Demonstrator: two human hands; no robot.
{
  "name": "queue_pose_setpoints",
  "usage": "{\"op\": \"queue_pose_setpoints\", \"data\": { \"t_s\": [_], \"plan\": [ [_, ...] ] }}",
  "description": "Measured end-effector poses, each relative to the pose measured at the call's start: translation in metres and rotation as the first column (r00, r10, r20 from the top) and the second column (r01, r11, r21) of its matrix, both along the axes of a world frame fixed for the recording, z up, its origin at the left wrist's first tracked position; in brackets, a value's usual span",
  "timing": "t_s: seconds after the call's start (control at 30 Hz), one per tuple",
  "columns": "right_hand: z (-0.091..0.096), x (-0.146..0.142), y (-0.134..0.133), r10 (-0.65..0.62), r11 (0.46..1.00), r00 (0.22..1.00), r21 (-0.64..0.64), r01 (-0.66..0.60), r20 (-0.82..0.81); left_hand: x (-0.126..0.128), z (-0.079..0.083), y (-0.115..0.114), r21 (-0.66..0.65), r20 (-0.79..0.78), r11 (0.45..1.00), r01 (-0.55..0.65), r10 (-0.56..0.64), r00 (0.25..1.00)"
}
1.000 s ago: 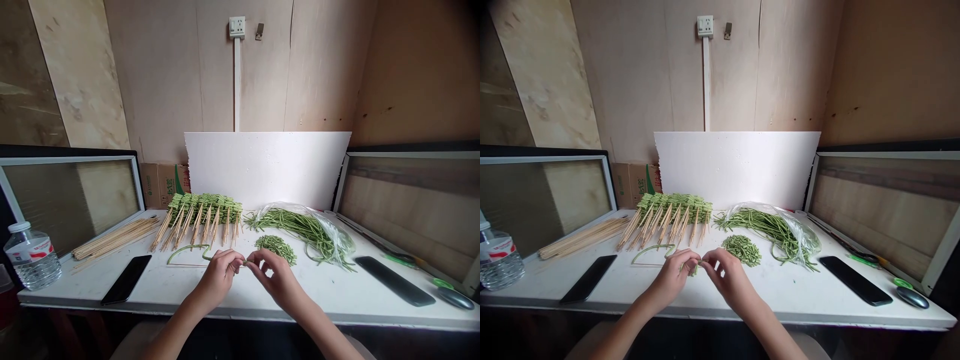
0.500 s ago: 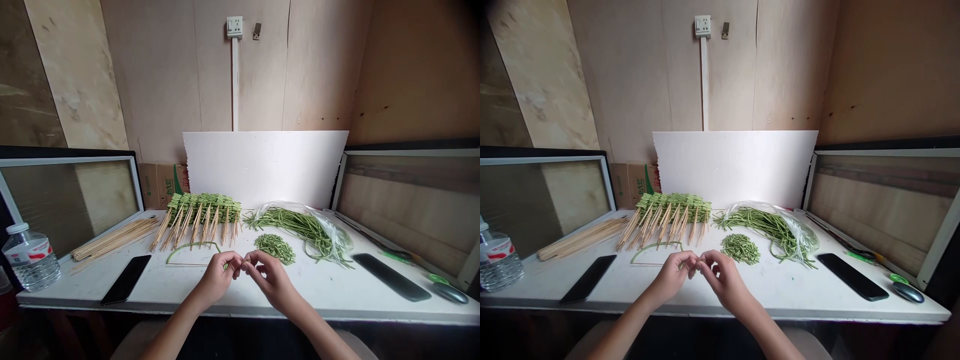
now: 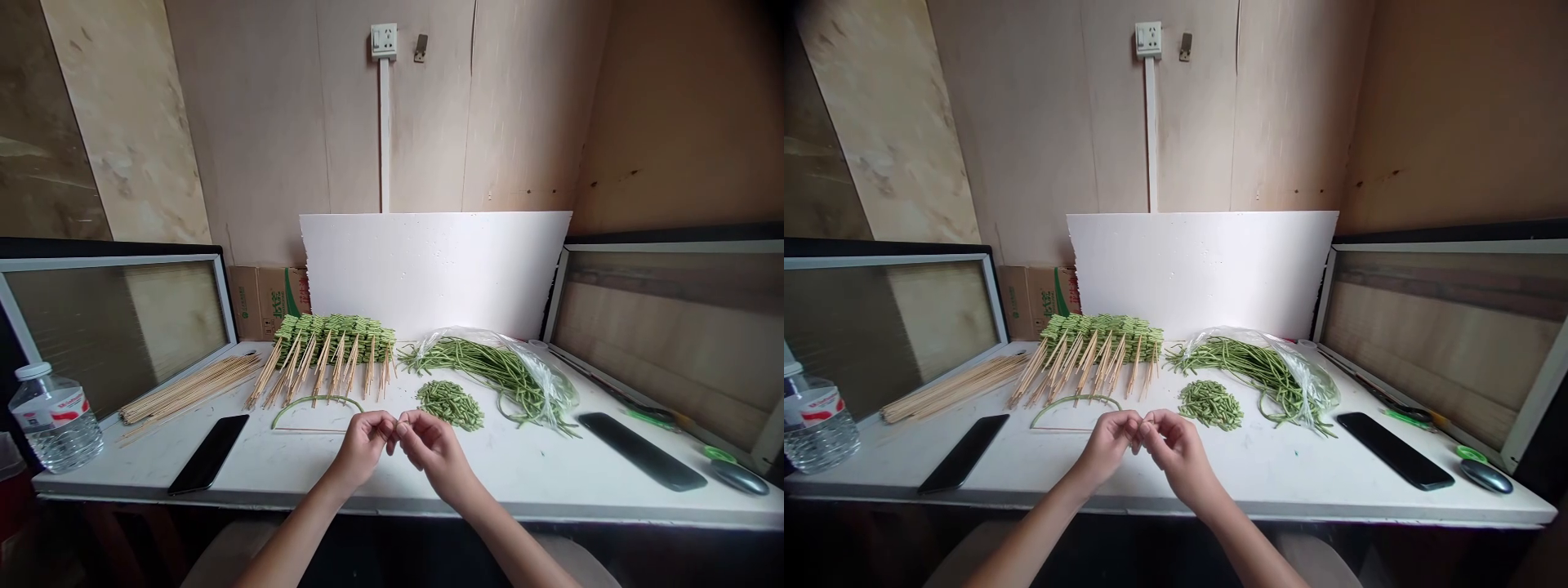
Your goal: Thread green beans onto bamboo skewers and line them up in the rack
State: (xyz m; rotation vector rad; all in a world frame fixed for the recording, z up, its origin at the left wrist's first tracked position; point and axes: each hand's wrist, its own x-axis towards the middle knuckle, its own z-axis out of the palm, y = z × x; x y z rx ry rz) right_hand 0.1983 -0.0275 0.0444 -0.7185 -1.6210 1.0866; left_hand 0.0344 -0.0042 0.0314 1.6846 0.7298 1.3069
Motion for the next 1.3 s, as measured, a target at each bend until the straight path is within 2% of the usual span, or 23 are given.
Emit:
{"op": "queue_pose_setpoints", "data": {
  "t_s": [0.07,0.13,0.23,0.3,0.5,0.8,0.93,1.03,1.1,1.2,1.3],
  "plan": [
    [0.005,0.001,-0.004,-0.055,0.995,0.997,0.086,0.051,0.05,0.001,0.002,-0.002,-0.015,0.013,1.0,0.006,-0.006,1.0],
    [0.011,0.003,-0.009,-0.16,0.966,0.977,0.228,0.125,0.143,0.003,0.005,-0.005,-0.022,0.021,0.999,0.025,-0.024,0.999],
    [0.017,0.005,-0.015,-0.339,0.876,0.911,0.432,0.215,0.235,0.005,0.007,-0.009,-0.015,0.034,0.999,0.045,-0.045,0.998],
    [0.017,0.005,-0.017,-0.407,0.829,0.883,0.5,0.25,0.233,0.006,0.007,-0.009,-0.005,0.041,0.999,0.04,-0.04,0.998],
    [0.013,0.001,-0.017,-0.444,0.783,0.868,0.568,0.255,0.222,0.005,0.004,-0.008,-0.023,0.103,0.997,0.073,-0.07,0.992],
    [0.016,0.0,-0.021,-0.462,0.755,0.86,0.604,0.253,0.217,0.004,0.006,-0.008,-0.036,0.1,0.994,0.103,-0.099,0.99],
    [0.021,0.005,-0.022,-0.432,0.787,0.867,0.572,0.229,0.247,0.0,0.009,-0.008,-0.023,0.074,0.995,0.102,-0.1,0.992],
    [0.023,0.008,-0.021,-0.394,0.842,0.881,0.487,0.231,0.264,-0.003,0.012,-0.009,-0.025,0.033,0.996,0.091,-0.09,0.995],
    [0.023,0.009,-0.019,-0.335,0.898,0.907,0.377,0.226,0.254,-0.003,0.013,-0.01,-0.02,0.001,0.997,0.076,-0.076,0.997],
    [0.019,0.007,-0.015,-0.204,0.973,0.962,0.143,0.179,0.181,-0.001,0.013,-0.011,-0.008,-0.017,0.999,0.041,-0.041,0.999],
    [0.016,0.003,-0.011,-0.079,0.995,0.995,-0.054,0.083,0.062,0.002,0.01,-0.01,-0.008,0.015,1.0,0.01,-0.01,1.0]
  ]
}}
